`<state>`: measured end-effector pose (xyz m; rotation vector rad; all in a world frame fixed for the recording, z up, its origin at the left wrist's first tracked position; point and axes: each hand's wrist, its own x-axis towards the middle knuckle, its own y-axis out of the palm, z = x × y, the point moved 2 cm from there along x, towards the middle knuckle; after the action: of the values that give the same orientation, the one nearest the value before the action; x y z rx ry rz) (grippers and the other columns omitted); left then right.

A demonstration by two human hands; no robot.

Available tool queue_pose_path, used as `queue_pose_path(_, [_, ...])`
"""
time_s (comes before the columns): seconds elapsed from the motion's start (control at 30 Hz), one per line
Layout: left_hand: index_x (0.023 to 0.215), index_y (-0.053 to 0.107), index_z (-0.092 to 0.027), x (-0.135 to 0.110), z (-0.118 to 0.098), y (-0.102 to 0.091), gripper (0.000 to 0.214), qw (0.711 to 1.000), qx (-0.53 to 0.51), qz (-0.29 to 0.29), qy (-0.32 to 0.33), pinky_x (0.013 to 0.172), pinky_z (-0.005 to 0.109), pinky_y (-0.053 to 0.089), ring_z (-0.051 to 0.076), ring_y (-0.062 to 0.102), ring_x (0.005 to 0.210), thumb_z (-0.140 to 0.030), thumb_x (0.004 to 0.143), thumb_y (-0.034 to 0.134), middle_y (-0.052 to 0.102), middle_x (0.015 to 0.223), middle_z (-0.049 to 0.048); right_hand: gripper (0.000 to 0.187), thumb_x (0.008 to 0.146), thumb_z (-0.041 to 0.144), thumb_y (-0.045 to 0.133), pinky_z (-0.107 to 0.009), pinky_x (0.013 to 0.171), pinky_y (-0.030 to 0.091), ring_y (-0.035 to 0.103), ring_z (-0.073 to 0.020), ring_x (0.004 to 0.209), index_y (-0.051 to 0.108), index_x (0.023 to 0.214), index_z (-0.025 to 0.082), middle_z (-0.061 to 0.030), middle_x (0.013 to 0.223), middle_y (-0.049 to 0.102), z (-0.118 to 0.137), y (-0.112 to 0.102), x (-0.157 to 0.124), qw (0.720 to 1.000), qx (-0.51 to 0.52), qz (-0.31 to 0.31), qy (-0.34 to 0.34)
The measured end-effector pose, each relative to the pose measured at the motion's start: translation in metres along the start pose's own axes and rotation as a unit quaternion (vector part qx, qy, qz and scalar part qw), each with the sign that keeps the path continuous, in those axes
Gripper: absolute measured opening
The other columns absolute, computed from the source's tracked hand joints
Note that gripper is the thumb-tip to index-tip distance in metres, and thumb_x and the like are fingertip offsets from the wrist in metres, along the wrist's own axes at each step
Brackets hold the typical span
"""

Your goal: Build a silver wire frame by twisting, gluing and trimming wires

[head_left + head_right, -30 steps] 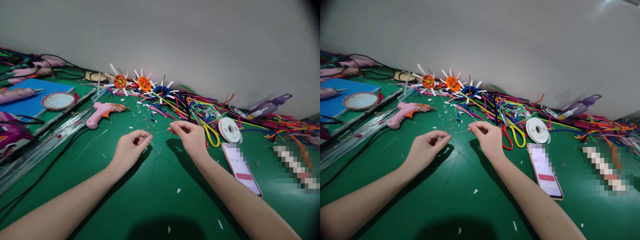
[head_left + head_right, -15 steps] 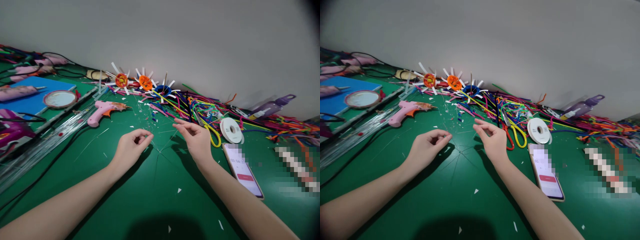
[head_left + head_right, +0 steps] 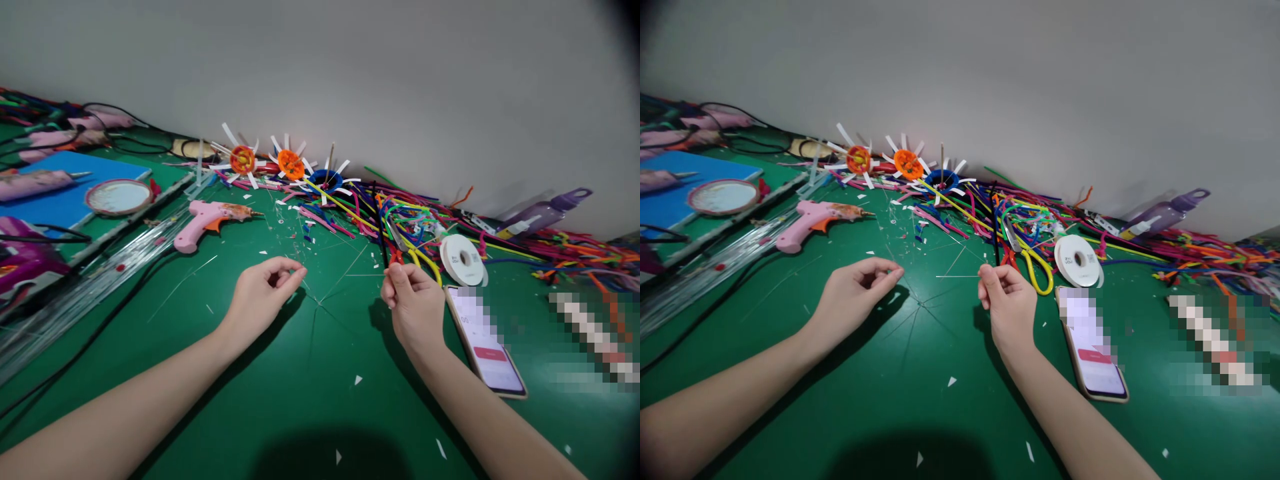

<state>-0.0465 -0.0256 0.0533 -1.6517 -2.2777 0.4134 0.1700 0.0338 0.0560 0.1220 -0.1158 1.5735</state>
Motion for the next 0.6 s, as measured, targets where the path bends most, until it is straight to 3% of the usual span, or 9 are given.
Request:
queue_pose_path(0.27, [0.078,0.065,-0.018,0.001,0.001,0.001,0.023,1.000,0.017,-0.003,0.008,0.047,0.022,0.028,0.009,0.036,0.049,-0.040,0.079,0.057,0.040,0.052,-0.0053,0.016,0.070,0.032,0.073,-0.027,0.051,0.053,0.062,-0.0126,0.049,0.065,0.071,0.018,-0.0012,0.060,0.068,-0.004,-0.006,0.002,0.992,-0.018,0.112,0.057])
queue_pose_path(0.47, [0.077,0.065,-0.019,0.001,0.002,0.001,0.023,0.999,0.029,-0.006,0.022,0.048,0.023,0.028,0.010,0.037,0.049,-0.039,0.080,0.056,0.042,0.052,-0.0048,0.017,0.072,0.032,0.071,-0.031,0.060,0.056,0.067,-0.0150,0.060,0.066,0.080,0.018,-0.0038,0.072,0.072,-0.010,-0.007,0.005,0.971,-0.053,0.219,0.082])
queue_pose_path(0.6, [0.077,0.065,-0.019,0.001,0.002,0.001,0.023,0.999,0.033,-0.007,0.023,0.047,0.022,0.028,0.010,0.038,0.049,-0.039,0.080,0.056,0.042,0.052,-0.0048,0.017,0.073,0.033,0.069,-0.029,0.057,0.053,0.064,-0.0137,0.059,0.066,0.083,0.019,-0.0051,0.077,0.073,-0.015,-0.005,0.005,0.954,-0.113,0.270,0.071])
